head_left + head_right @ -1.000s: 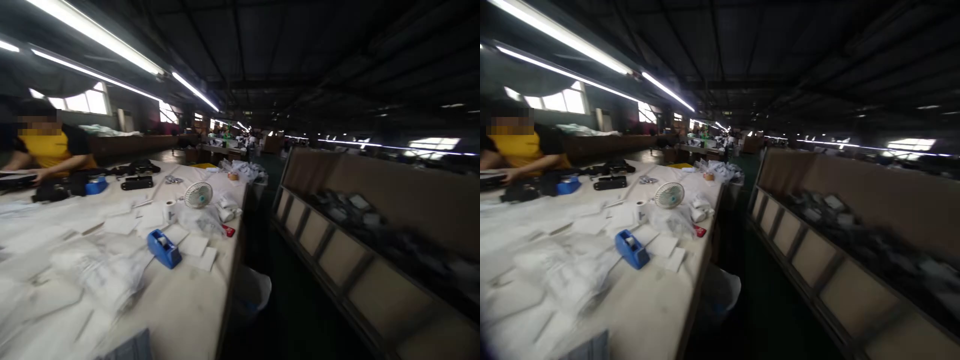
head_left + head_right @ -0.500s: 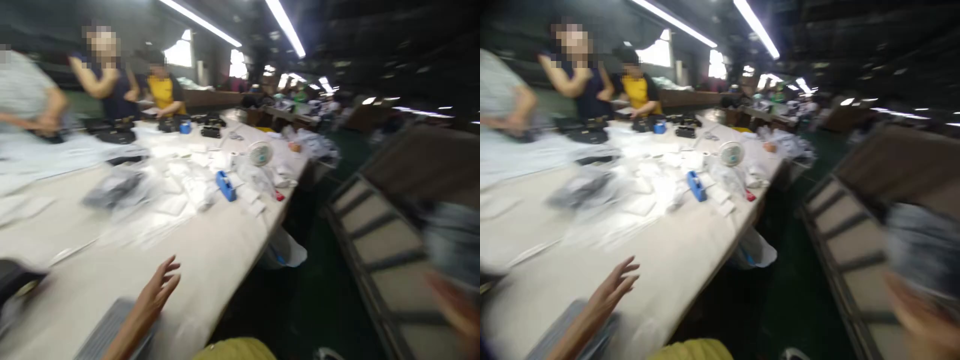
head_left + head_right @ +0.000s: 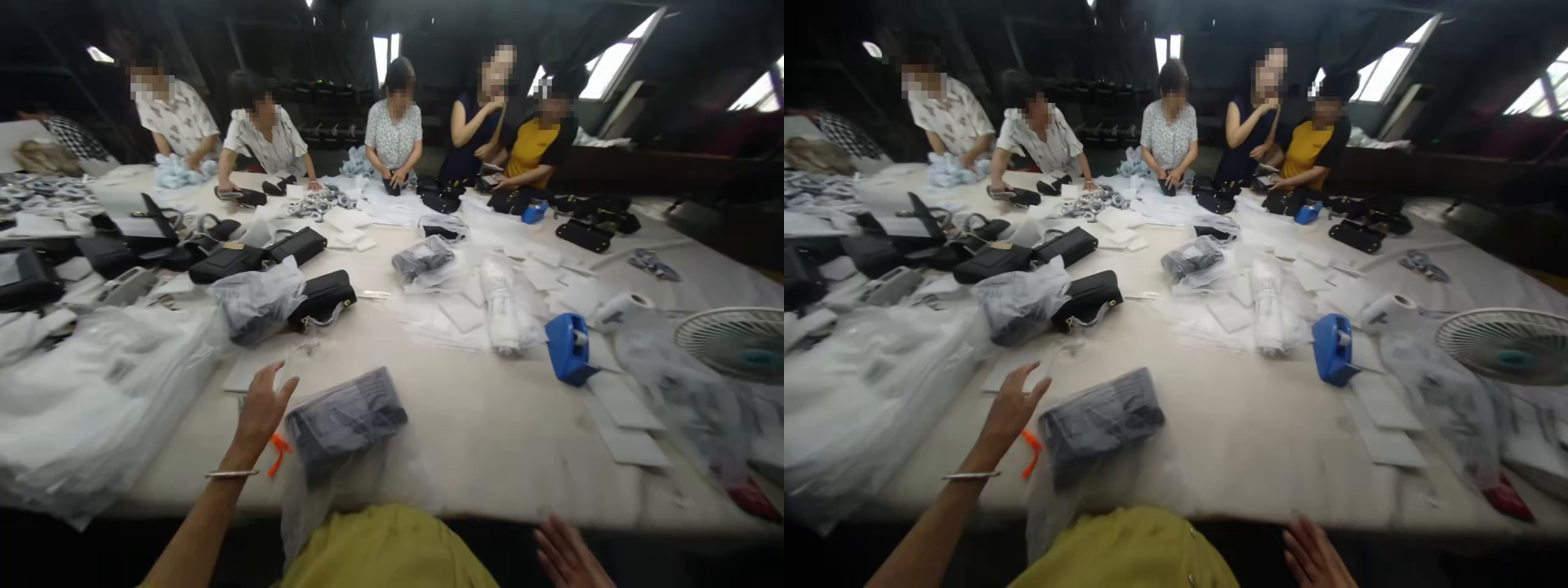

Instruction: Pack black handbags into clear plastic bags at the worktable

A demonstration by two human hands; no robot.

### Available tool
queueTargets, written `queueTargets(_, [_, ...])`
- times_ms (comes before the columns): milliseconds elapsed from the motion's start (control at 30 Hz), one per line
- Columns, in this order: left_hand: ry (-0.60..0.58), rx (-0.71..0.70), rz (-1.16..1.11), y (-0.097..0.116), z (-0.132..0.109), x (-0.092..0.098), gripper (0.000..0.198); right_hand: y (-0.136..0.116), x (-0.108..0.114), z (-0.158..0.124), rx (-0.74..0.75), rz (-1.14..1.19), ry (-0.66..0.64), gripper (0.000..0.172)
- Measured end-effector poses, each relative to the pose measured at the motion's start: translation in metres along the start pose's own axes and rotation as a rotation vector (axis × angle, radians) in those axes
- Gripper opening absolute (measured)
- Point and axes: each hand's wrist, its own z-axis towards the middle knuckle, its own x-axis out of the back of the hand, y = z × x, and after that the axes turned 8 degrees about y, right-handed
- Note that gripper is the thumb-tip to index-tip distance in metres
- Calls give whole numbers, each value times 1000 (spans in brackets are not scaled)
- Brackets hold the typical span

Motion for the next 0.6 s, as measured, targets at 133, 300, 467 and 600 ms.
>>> queueTargets(133, [-112, 523, -269, -44, -59, -2, 92, -50, -117, 25, 128, -186, -298, 69])
queueTargets(300, [-101, 808, -558, -41, -132, -20, 101, -73, -246, 20, 263, -328, -468, 91])
queueTargets(467, [-233, 773, -705, -15, -154, -28, 87, -69, -276, 11, 236, -346, -623, 70])
queueTargets(600, [-294, 750, -714, 3, -134, -26, 69, -69, -269, 8, 194, -332, -600, 61])
